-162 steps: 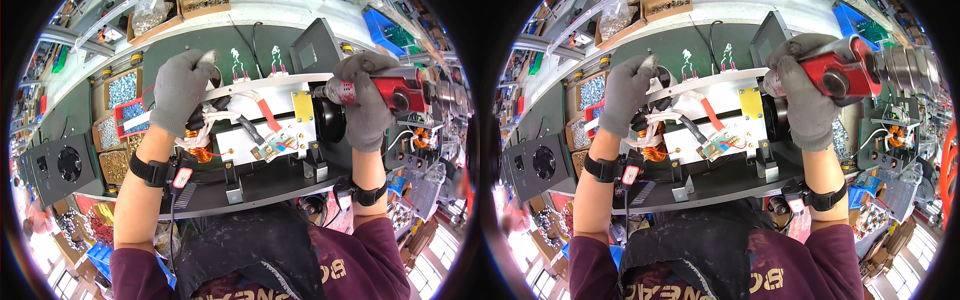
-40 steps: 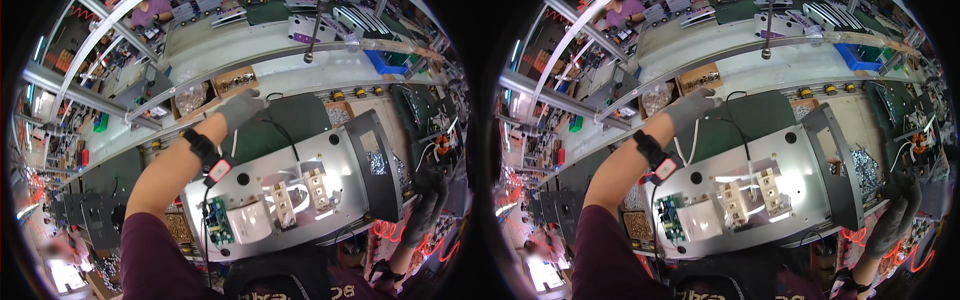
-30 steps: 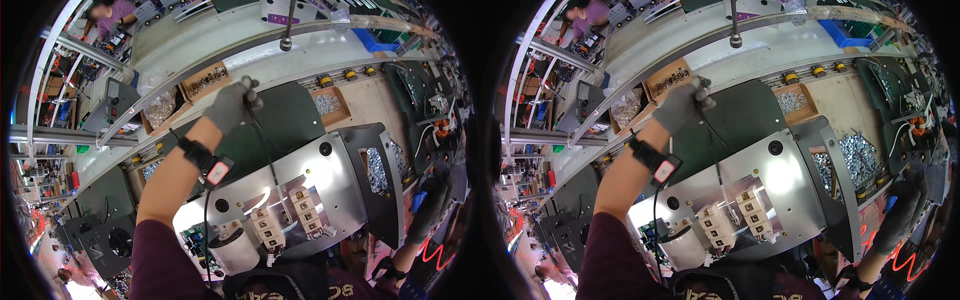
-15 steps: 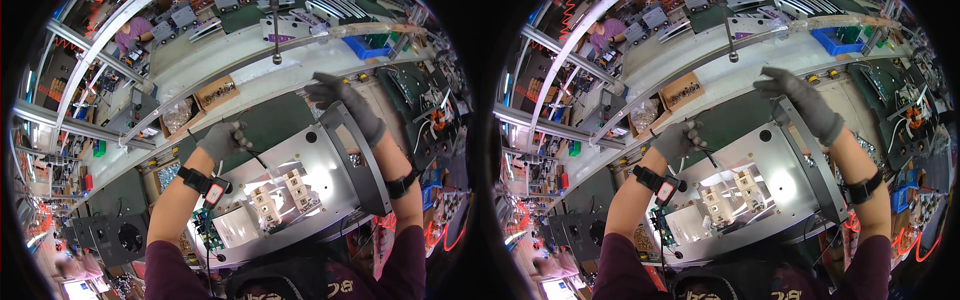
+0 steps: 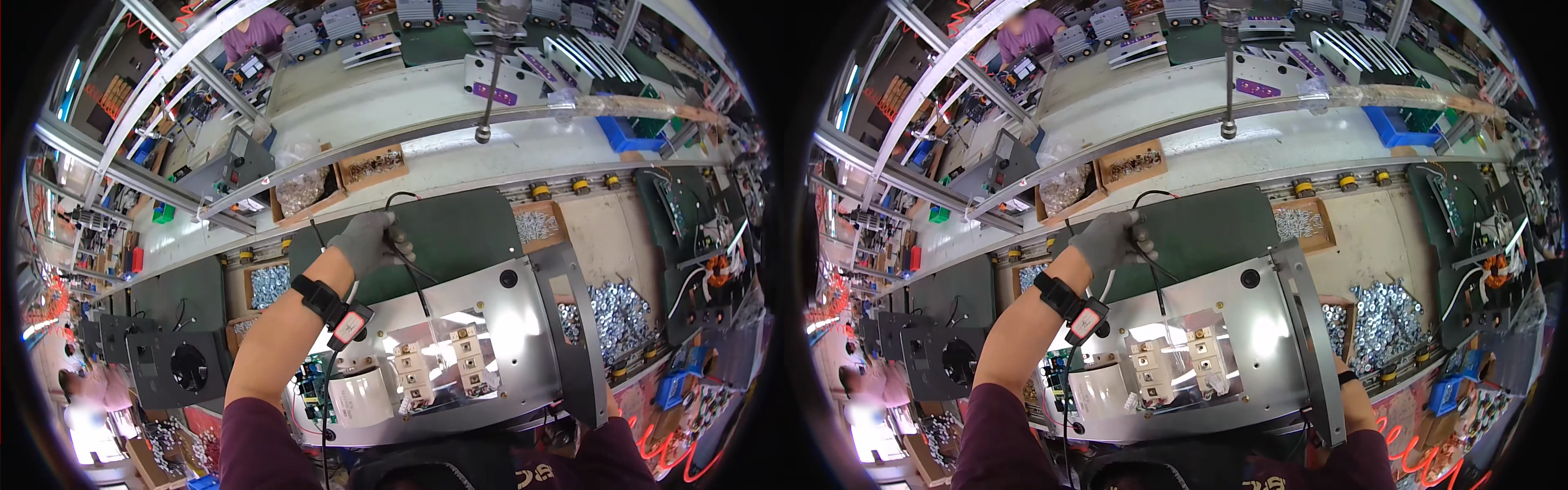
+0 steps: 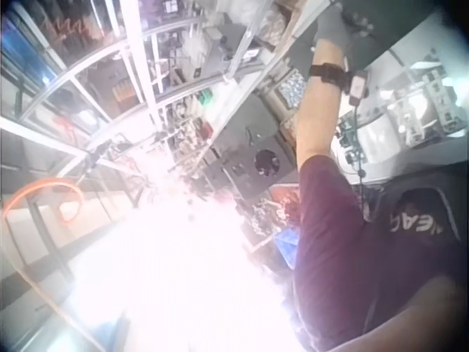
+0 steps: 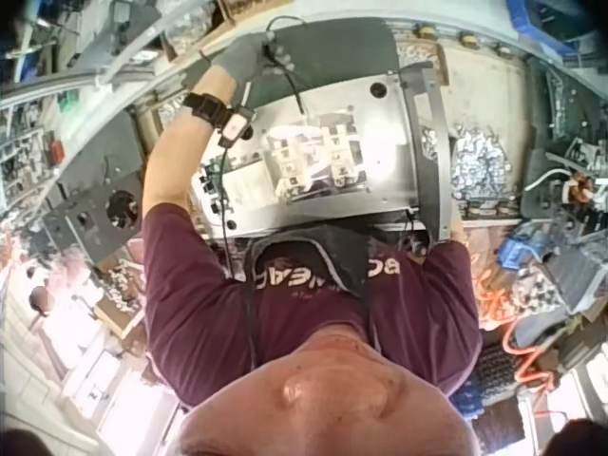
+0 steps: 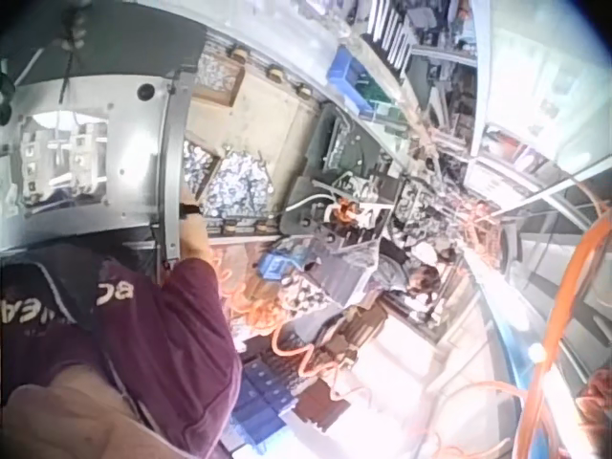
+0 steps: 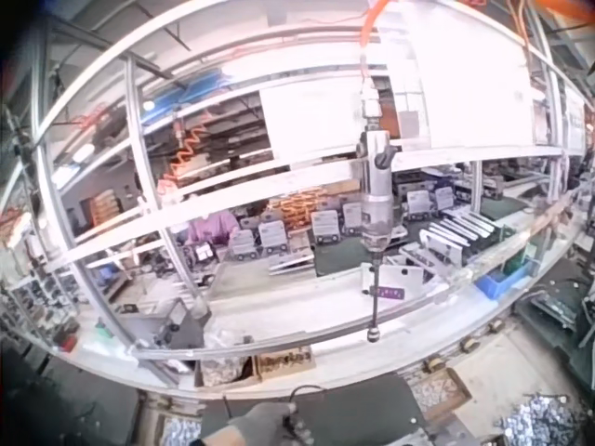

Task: Assembling components of a solar inverter on a factory production line.

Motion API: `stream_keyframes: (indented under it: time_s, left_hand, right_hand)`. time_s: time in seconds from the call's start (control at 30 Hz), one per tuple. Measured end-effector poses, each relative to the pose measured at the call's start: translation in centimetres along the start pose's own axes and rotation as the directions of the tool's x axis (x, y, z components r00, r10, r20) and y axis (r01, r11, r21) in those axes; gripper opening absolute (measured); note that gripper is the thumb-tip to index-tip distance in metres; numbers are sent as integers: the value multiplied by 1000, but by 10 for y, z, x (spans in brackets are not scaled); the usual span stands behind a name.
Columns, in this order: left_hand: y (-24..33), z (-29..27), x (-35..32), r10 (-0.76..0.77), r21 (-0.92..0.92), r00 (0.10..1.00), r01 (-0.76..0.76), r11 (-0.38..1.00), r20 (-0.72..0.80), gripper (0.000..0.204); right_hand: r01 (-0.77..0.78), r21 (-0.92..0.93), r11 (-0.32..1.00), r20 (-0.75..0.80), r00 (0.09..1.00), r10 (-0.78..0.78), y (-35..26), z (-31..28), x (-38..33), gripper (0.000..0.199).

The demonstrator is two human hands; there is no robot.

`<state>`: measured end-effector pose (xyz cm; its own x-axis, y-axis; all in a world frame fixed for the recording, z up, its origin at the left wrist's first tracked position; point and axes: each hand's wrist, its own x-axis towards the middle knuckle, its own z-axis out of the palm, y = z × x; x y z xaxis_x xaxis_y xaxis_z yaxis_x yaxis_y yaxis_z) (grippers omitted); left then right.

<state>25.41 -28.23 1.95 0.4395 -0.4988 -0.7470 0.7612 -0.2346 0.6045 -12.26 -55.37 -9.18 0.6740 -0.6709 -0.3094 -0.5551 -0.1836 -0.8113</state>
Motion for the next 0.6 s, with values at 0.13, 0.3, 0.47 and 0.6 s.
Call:
stream_keyframes:
  time_s: [0.13,0.3,0.47,0.6]
  left_hand:
    - [7,-1,2,20,-33,1000,-20,999,11,15]
    - [7,-20,-9,-87,54,974,77,996,208,17]
    - [15,-23,-9,-130,41,956,123,992,263,16]
    - [27,-5,-18,-97,95,933,68,993,348,19]
  right_hand:
    - [335,-152,930,23,942,-335,-84,15,72,39]
    - [416,-417,808,133,907,-399,-152,82,189,39]
    - [325,-567,757,154,944,-291,-145,112,238,39]
    - [325,-562,761,131,943,-306,-127,110,233,38]
